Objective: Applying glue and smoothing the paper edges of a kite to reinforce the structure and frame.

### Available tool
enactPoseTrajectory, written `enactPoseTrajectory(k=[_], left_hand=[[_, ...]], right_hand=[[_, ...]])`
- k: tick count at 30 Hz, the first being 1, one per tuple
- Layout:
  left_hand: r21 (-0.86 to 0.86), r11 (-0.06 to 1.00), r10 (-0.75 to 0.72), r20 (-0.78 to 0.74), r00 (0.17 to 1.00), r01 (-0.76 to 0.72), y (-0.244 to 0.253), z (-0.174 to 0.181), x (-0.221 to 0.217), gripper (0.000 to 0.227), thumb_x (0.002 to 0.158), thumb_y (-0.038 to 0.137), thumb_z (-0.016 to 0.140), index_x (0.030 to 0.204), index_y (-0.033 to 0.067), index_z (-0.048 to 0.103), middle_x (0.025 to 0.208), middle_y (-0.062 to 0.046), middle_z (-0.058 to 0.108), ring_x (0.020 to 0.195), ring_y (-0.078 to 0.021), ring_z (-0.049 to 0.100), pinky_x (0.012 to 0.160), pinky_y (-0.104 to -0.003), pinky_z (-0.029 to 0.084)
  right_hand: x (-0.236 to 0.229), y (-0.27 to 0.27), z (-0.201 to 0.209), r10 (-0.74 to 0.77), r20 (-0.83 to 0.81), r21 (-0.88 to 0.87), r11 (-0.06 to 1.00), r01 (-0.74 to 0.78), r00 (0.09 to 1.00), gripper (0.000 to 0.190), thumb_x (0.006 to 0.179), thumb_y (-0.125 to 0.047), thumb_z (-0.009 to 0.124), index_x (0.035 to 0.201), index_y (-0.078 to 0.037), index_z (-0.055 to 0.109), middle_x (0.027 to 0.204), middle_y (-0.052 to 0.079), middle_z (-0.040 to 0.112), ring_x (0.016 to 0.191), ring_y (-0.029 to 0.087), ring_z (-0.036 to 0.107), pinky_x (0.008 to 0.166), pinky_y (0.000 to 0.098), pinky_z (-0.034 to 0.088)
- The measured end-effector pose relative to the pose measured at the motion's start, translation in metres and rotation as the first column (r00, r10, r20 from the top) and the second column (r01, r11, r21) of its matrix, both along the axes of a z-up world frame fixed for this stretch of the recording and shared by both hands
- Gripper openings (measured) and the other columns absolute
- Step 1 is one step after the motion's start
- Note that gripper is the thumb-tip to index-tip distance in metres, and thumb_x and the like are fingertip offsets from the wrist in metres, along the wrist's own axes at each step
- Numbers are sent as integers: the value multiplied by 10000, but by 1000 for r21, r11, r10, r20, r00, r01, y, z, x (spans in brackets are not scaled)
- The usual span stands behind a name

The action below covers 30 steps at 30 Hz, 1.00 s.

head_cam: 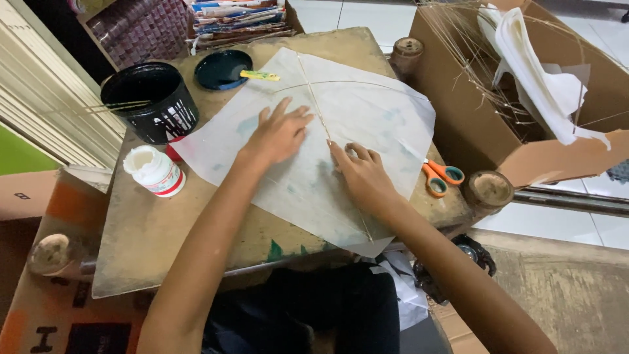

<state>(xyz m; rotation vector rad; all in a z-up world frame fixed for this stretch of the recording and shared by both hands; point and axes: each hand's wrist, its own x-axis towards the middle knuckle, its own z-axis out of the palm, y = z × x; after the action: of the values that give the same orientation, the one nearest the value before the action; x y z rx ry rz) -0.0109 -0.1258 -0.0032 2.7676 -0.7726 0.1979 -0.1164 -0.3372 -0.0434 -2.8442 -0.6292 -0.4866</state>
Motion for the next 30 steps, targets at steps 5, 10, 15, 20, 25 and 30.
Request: enactPoseTrajectory(k=[5, 10, 15, 20, 25, 30], left_hand=[[23, 999, -33, -37, 999, 34, -11, 14, -22, 471, 985, 214, 432, 1424, 255, 595, 1568, -29, 478, 1537, -342, 222, 1176, -678, 194], [80, 995, -47, -75, 996, 53, -17, 15, -27, 515, 941, 298, 438, 1436, 277, 580, 1606, -55, 422, 1550, -358, 177, 1187, -692, 141], [164, 986, -28, -30, 999, 32, -21, 7, -27, 554, 896, 395, 417, 1424, 345, 579, 1644, -15, 345, 1553, -336, 160, 1182, -689, 151], [185, 983, 9, -27, 1000, -3, -27, 14, -29, 544, 903, 417, 388, 1398, 351, 605, 1656, -36, 316, 1556, -355, 117, 1170, -726, 85], [153, 986, 69, -55, 996, -60, -31, 12, -29, 544, 889, 449, 373, 1362, 379, 631, 1637, -68, 341, 1553, -381, 92, 1136, -783, 39], [167, 979, 133, -74, 988, -119, -40, 14, -37, 540, 913, 468, 355, 1371, 374, 625, 1648, -87, 317, 1548, -398, 64, 1125, -798, 1]], right_hand=[[-11, 4, 24, 3, -3, 53, 999, -2, 1000, 542, 1027, -60, 504, 1549, -73, 358, 1289, 200, 689, 1364, 380, 515, 1075, 620, 399], [-10, 3, 24, 10, -64, 100, 995, -4, 998, 593, 1027, -41, 486, 1583, -58, 278, 1320, 211, 669, 1387, 399, 484, 1096, 649, 362], [-10, 4, 23, 3, -57, 55, 998, 0, 998, 717, 1034, -96, 501, 1621, -1, 101, 1334, 141, 674, 1372, 378, 471, 1086, 637, 343], [-6, 2, 16, 0, -35, 41, 999, 2, 999, 751, 1036, -97, 493, 1631, 1, 45, 1325, 101, 685, 1363, 344, 477, 1095, 613, 341], [-11, -1, 15, 1, 23, -39, 999, 0, 1000, 546, 1022, -125, 532, 1541, -52, 380, 1264, 84, 719, 1359, 320, 491, 1103, 609, 325], [-23, -2, 5, -27, 26, -13, 1000, 28, 999, 713, 1031, -150, 526, 1633, -52, 155, 1285, 93, 710, 1361, 323, 488, 1112, 647, 257]])
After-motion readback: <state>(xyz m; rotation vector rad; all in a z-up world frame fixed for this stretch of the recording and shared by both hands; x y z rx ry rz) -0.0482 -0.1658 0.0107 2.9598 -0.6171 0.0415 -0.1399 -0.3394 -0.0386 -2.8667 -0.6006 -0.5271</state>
